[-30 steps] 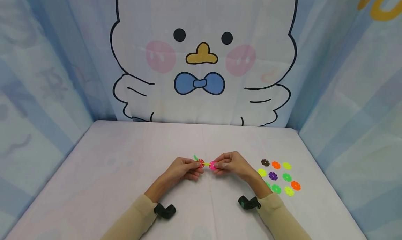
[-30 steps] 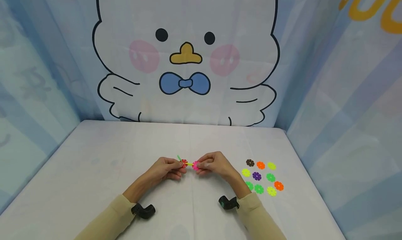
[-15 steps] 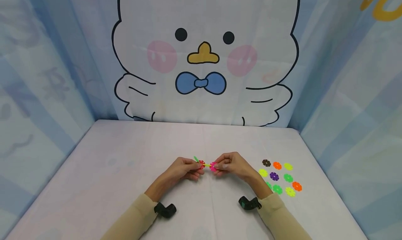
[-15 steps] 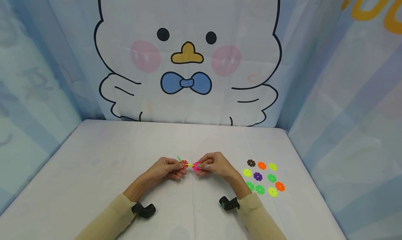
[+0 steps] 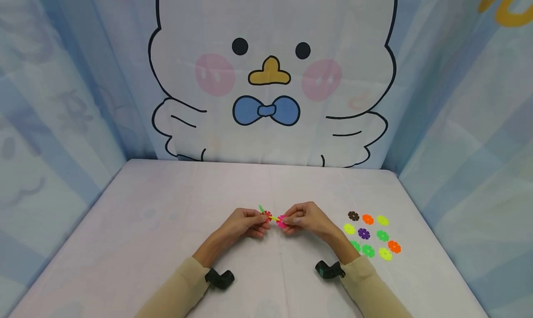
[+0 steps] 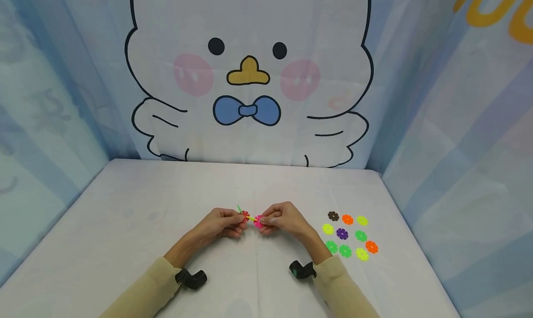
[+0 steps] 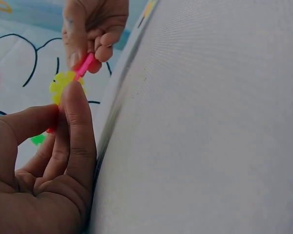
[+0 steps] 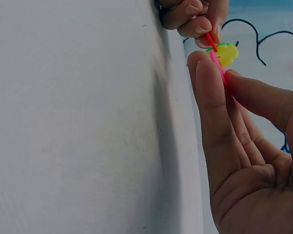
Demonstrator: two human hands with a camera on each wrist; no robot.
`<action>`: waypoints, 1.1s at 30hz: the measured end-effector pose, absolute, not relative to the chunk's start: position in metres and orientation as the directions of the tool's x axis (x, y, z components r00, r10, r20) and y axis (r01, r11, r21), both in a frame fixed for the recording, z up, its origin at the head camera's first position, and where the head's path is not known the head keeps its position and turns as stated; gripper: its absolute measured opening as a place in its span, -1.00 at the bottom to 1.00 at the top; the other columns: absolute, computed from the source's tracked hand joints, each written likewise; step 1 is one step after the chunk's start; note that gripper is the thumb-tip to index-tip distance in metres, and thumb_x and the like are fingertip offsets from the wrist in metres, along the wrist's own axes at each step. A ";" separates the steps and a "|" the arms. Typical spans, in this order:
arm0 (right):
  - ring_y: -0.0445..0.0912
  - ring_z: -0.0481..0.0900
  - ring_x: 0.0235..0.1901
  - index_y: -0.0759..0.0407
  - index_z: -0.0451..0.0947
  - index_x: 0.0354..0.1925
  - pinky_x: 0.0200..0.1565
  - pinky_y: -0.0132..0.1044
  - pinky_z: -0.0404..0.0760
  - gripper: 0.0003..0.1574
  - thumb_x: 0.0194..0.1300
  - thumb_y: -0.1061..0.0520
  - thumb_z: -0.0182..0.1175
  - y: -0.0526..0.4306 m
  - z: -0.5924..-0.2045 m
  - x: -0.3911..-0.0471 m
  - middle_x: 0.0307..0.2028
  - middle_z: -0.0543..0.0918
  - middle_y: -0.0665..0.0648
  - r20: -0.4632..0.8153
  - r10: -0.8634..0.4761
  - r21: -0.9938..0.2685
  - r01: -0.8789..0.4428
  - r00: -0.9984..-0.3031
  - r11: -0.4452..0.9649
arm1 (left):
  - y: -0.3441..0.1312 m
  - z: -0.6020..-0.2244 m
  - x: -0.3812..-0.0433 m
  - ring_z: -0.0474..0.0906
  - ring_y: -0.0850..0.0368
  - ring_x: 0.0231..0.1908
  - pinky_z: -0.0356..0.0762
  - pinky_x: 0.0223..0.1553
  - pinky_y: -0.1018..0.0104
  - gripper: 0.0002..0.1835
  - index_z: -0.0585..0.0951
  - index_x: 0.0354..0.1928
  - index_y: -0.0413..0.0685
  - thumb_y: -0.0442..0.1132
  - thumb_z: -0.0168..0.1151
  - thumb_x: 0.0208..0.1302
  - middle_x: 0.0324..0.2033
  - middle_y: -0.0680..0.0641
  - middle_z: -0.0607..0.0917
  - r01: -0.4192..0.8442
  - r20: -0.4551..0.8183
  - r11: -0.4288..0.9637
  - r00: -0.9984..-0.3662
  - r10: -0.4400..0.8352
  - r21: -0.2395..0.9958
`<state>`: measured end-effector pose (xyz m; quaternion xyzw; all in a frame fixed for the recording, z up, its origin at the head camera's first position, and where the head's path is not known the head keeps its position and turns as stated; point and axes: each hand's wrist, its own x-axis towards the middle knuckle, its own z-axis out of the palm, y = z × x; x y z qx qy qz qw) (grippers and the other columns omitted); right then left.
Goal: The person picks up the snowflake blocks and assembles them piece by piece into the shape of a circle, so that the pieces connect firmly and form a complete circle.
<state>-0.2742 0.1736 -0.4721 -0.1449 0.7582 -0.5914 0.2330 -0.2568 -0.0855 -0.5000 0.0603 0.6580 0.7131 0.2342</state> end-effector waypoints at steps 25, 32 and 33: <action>-0.15 0.72 -0.46 0.39 0.75 -0.09 -0.36 -0.33 0.74 -0.75 0.41 0.18 0.40 0.169 -0.473 -0.273 -0.38 0.83 0.17 -0.183 -0.479 -0.933 -0.001 -0.859 0.359 | -0.084 -0.497 -0.254 0.70 0.25 -0.42 0.79 -0.32 0.38 -0.74 0.67 -0.01 -0.36 -0.25 0.32 0.49 -0.41 0.02 0.78 -0.231 -0.206 0.002 -0.867 0.455 0.973; -0.15 0.76 -0.44 0.44 0.72 -0.07 -0.28 -0.29 0.82 -0.71 0.41 0.18 0.39 0.164 -0.477 -0.270 -0.38 0.84 0.19 -0.186 -0.485 -0.947 0.025 -0.854 0.319 | -0.083 -0.499 -0.253 0.70 0.25 -0.44 0.79 -0.34 0.38 -0.72 0.68 0.03 -0.41 -0.29 0.34 0.46 -0.48 0.03 0.76 -0.203 -0.204 0.052 -0.864 0.461 0.978; -0.15 0.77 -0.43 0.44 0.72 -0.07 -0.27 -0.28 0.83 -0.71 0.42 0.19 0.39 0.164 -0.477 -0.270 -0.37 0.85 0.20 -0.188 -0.485 -0.949 0.030 -0.854 0.314 | -0.083 -0.499 -0.252 0.70 0.24 -0.44 0.79 -0.34 0.38 -0.72 0.68 0.03 -0.41 -0.29 0.34 0.45 -0.49 0.02 0.76 -0.203 -0.206 0.055 -0.864 0.459 0.978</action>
